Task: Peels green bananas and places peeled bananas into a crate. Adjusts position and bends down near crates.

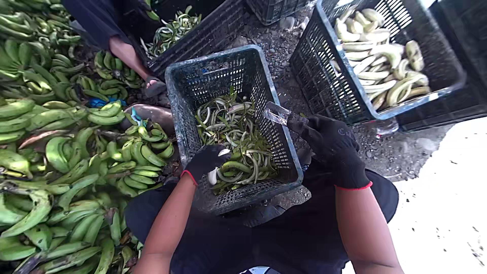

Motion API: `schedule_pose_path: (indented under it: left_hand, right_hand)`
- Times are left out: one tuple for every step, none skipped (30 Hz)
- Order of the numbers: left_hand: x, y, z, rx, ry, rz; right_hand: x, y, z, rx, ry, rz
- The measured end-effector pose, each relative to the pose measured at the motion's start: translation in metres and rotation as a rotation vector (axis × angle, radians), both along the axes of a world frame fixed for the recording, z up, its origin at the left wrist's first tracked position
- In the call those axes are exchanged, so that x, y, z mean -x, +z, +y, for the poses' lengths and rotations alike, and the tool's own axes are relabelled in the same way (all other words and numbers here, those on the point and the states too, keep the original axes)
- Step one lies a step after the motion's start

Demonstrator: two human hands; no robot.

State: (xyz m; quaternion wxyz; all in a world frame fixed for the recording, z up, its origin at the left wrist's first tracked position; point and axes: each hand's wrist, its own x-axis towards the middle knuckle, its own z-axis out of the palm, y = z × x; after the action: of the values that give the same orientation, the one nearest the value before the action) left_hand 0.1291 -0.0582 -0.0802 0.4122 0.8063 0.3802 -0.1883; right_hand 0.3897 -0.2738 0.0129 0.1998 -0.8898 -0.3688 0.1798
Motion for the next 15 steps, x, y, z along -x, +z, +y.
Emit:
schedule_pose_path:
  left_hand:
    - [-0.005, -0.005, -0.004, 0.012, -0.134, 0.108]
    - [-0.012, -0.005, -0.009, 0.016, -0.260, 0.176]
    - [-0.024, 0.002, -0.015, 0.024, -0.367, 0.228]
    - [-0.041, 0.013, -0.020, 0.028, -0.447, 0.255]
    - [-0.060, 0.028, -0.024, 0.025, -0.481, 0.218]
    - [-0.081, 0.046, -0.026, 0.016, -0.459, 0.113]
    - [-0.103, 0.065, -0.027, 0.015, -0.380, -0.057]
    - [-0.125, 0.082, -0.027, -0.013, -0.289, -0.281]
    - [-0.149, 0.101, -0.028, -0.037, -0.191, -0.510]
    - [-0.172, 0.123, -0.031, -0.036, -0.100, -0.728]
    - [-0.191, 0.146, -0.036, -0.024, -0.024, -0.922]
    - [-0.205, 0.164, -0.040, 0.002, 0.047, -1.088]
    - [-0.213, 0.176, -0.045, 0.019, 0.104, -1.184]
    - [-0.212, 0.179, -0.047, 0.002, 0.101, -1.199]
    - [-0.201, 0.173, -0.046, -0.045, 0.044, -1.145]
  right_hand:
    - [-0.008, 0.006, -0.008, -0.056, -0.096, 0.008]
    - [-0.015, 0.013, -0.019, -0.130, -0.200, 0.015]
    - [-0.020, 0.017, -0.031, -0.227, -0.291, 0.020]
    - [-0.020, 0.019, -0.046, -0.325, -0.376, 0.030]
    - [-0.021, 0.020, -0.060, -0.435, -0.445, 0.064]
    - [-0.023, 0.016, -0.074, -0.548, -0.499, 0.081]
    - [-0.026, 0.012, -0.085, -0.651, -0.531, 0.099]
    - [-0.031, 0.009, -0.093, -0.739, -0.554, 0.103]
    - [-0.036, 0.008, -0.099, -0.803, -0.558, 0.095]
    - [-0.041, 0.007, -0.104, -0.853, -0.552, 0.094]
    - [-0.045, 0.006, -0.108, -0.900, -0.548, 0.109]
    - [-0.048, 0.007, -0.109, -0.942, -0.548, 0.134]
    - [-0.049, 0.007, -0.111, -0.951, -0.541, 0.139]
    - [-0.050, 0.006, -0.113, -0.940, -0.540, 0.135]
    - [-0.048, 0.006, -0.114, -0.923, -0.551, 0.146]
